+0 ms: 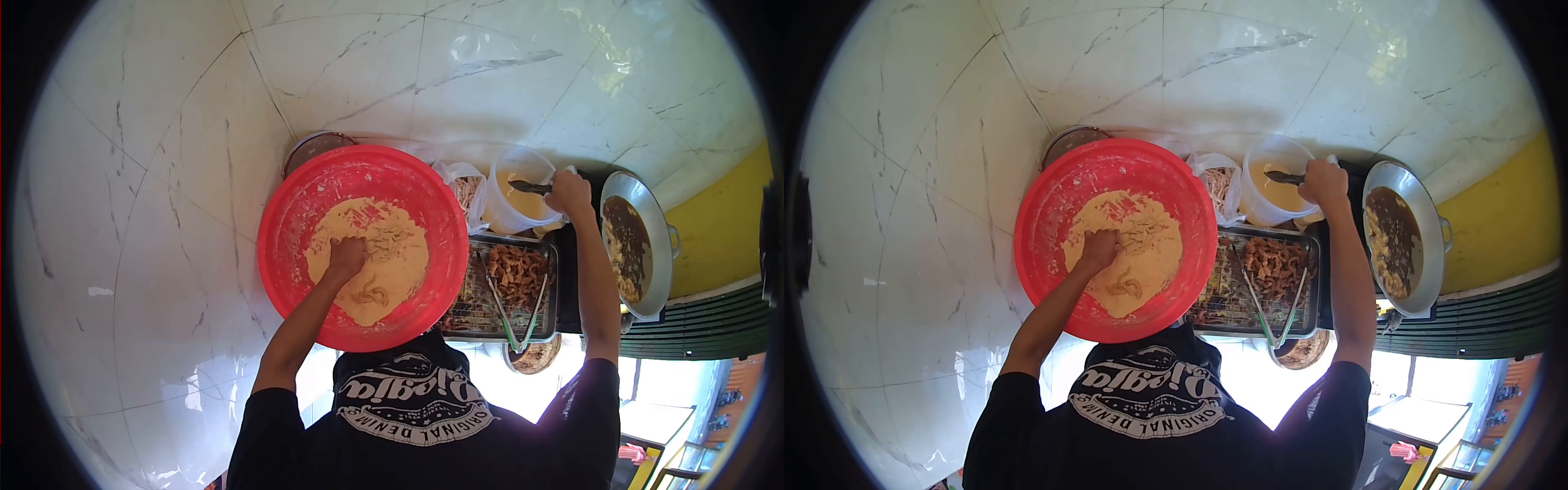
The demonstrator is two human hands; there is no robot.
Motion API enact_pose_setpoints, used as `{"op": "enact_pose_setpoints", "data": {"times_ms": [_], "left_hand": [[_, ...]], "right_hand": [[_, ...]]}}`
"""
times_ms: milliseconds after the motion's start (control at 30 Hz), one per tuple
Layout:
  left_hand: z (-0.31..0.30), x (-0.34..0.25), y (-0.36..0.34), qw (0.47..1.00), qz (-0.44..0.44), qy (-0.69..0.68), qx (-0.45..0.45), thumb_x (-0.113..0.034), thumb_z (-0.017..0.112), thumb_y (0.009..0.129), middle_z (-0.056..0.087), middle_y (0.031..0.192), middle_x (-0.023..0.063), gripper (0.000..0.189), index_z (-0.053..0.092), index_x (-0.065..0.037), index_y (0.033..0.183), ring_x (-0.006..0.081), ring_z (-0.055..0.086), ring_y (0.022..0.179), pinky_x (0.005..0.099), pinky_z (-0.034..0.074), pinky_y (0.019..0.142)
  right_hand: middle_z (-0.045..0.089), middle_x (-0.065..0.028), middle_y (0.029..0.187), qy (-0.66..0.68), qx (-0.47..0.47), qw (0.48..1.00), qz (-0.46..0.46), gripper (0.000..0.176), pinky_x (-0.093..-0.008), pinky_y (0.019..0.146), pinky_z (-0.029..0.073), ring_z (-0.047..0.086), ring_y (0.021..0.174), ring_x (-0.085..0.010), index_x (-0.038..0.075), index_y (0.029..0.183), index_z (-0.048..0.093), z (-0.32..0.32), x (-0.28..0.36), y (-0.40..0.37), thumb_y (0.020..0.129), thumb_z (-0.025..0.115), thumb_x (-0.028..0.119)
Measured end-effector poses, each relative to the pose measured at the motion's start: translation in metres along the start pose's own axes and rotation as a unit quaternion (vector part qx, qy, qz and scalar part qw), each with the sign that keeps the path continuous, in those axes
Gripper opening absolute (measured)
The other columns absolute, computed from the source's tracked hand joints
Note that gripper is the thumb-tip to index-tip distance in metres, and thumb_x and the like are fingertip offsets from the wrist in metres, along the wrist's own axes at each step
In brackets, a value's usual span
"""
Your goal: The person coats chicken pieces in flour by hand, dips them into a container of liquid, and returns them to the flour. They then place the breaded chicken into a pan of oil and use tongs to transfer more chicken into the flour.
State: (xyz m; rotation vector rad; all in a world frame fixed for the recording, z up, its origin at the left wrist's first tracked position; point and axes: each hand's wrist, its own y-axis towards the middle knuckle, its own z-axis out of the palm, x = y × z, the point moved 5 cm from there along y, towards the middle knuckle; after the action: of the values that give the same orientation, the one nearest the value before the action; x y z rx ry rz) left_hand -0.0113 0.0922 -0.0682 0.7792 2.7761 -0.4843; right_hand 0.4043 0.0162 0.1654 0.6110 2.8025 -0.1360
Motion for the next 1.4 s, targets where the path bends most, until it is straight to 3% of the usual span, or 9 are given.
{"op": "enact_pose_setpoints", "data": {"times_ms": [267, 433, 567, 633, 833, 933, 1067, 1200, 1400], "left_hand": [[0.003, 0.035, -0.014, 0.966, -0.034, -0.247, -0.067, -0.017, 0.057, 0.083, 0.066, 0.095, 0.0112, 0.021, 0.058, -0.003, 0.099, 0.0297, 0.061, 0.095, 0.0462, 0.037, 0.085], [0.015, 0.053, -0.027, 0.972, -0.103, -0.189, 0.092, -0.018, 0.057, 0.081, 0.066, 0.096, 0.0117, 0.018, 0.064, -0.008, 0.094, 0.0289, 0.061, 0.095, 0.0434, 0.042, 0.081], [0.019, 0.060, -0.025, 0.970, -0.075, -0.208, 0.102, -0.014, 0.057, 0.079, 0.066, 0.093, 0.0122, 0.020, 0.063, -0.005, 0.096, 0.0249, 0.063, 0.089, 0.0395, 0.045, 0.078], [0.015, 0.061, -0.018, 0.941, 0.004, -0.324, 0.096, -0.012, 0.058, 0.079, 0.067, 0.090, 0.0128, 0.021, 0.063, -0.001, 0.096, 0.0202, 0.064, 0.081, 0.0350, 0.047, 0.074], [-0.013, 0.075, -0.007, 0.850, 0.007, -0.525, 0.042, -0.010, 0.063, 0.077, 0.067, 0.090, 0.0135, 0.021, 0.063, 0.002, 0.094, 0.0181, 0.064, 0.082, 0.0311, 0.049, 0.074], [0.020, 0.119, 0.006, 0.946, -0.097, -0.310, -0.027, -0.009, 0.066, 0.075, 0.067, 0.090, 0.0139, 0.022, 0.062, 0.003, 0.094, 0.0194, 0.064, 0.084, 0.0313, 0.050, 0.074], [-0.008, 0.099, -0.022, 0.958, -0.160, -0.238, -0.004, -0.008, 0.069, 0.074, 0.066, 0.089, 0.0142, 0.025, 0.062, 0.003, 0.095, 0.0212, 0.064, 0.085, 0.0323, 0.050, 0.074], [-0.004, 0.096, -0.028, 0.908, -0.121, -0.399, 0.047, -0.005, 0.068, 0.075, 0.066, 0.088, 0.0116, 0.024, 0.062, 0.006, 0.096, 0.0181, 0.063, 0.081, 0.0293, 0.049, 0.072], [-0.039, 0.065, -0.052, 0.811, -0.107, -0.574, 0.035, 0.001, 0.065, 0.078, 0.065, 0.086, 0.0071, 0.023, 0.062, 0.009, 0.099, 0.0123, 0.059, 0.076, 0.0255, 0.048, 0.067]], "right_hand": [[0.066, -0.0144, 0.094, -0.026, 0.064, 0.998, -0.012, 0.027, -0.0390, 0.077, 0.053, 0.065, 0.090, -0.0298, 0.006, 0.090, 0.067, 0.044, 0.013, 0.024, 0.067, 0.062, 0.019], [0.066, -0.0165, 0.095, -0.014, 0.099, 0.995, -0.006, 0.027, -0.0406, 0.077, 0.053, 0.065, 0.089, -0.0308, 0.005, 0.089, 0.068, 0.058, 0.014, 0.028, 0.067, 0.062, 0.018], [0.066, -0.0145, 0.098, -0.016, 0.090, 0.996, 0.000, 0.028, -0.0395, 0.078, 0.052, 0.065, 0.092, -0.0297, 0.006, 0.092, 0.067, 0.040, 0.011, 0.019, 0.068, 0.061, 0.019], [0.066, -0.0124, 0.099, -0.020, 0.081, 0.997, 0.005, 0.029, -0.0386, 0.079, 0.052, 0.064, 0.094, -0.0281, 0.008, 0.094, 0.067, 0.023, 0.006, 0.014, 0.069, 0.061, 0.021], [0.064, -0.0164, 0.096, 0.061, -0.043, 0.995, 0.068, 0.033, -0.0429, 0.080, 0.050, 0.062, 0.093, -0.0338, 0.008, 0.096, 0.065, -0.038, -0.018, -0.011, 0.067, 0.062, 0.025], [0.064, -0.0161, 0.098, 0.075, -0.036, 0.992, 0.099, 0.035, -0.0426, 0.080, 0.050, 0.062, 0.094, -0.0336, 0.008, 0.096, 0.066, -0.040, -0.018, -0.019, 0.066, 0.063, 0.026], [0.064, -0.0160, 0.099, 0.058, -0.012, 0.995, 0.082, 0.037, -0.0425, 0.081, 0.050, 0.062, 0.093, -0.0338, 0.009, 0.097, 0.066, 0.001, -0.015, -0.018, 0.065, 0.064, 0.026], [0.063, -0.0153, 0.104, 0.084, 0.005, 0.991, 0.104, 0.049, -0.0424, 0.082, 0.049, 0.061, 0.097, -0.0339, 0.010, 0.104, 0.064, 0.000, -0.016, -0.024, 0.064, 0.073, 0.037], [0.065, -0.0150, 0.098, 0.060, -0.003, 0.993, 0.100, 0.037, -0.0421, 0.080, 0.051, 0.063, 0.093, -0.0329, 0.007, 0.098, 0.065, 0.009, -0.007, -0.017, 0.066, 0.064, 0.025]]}}
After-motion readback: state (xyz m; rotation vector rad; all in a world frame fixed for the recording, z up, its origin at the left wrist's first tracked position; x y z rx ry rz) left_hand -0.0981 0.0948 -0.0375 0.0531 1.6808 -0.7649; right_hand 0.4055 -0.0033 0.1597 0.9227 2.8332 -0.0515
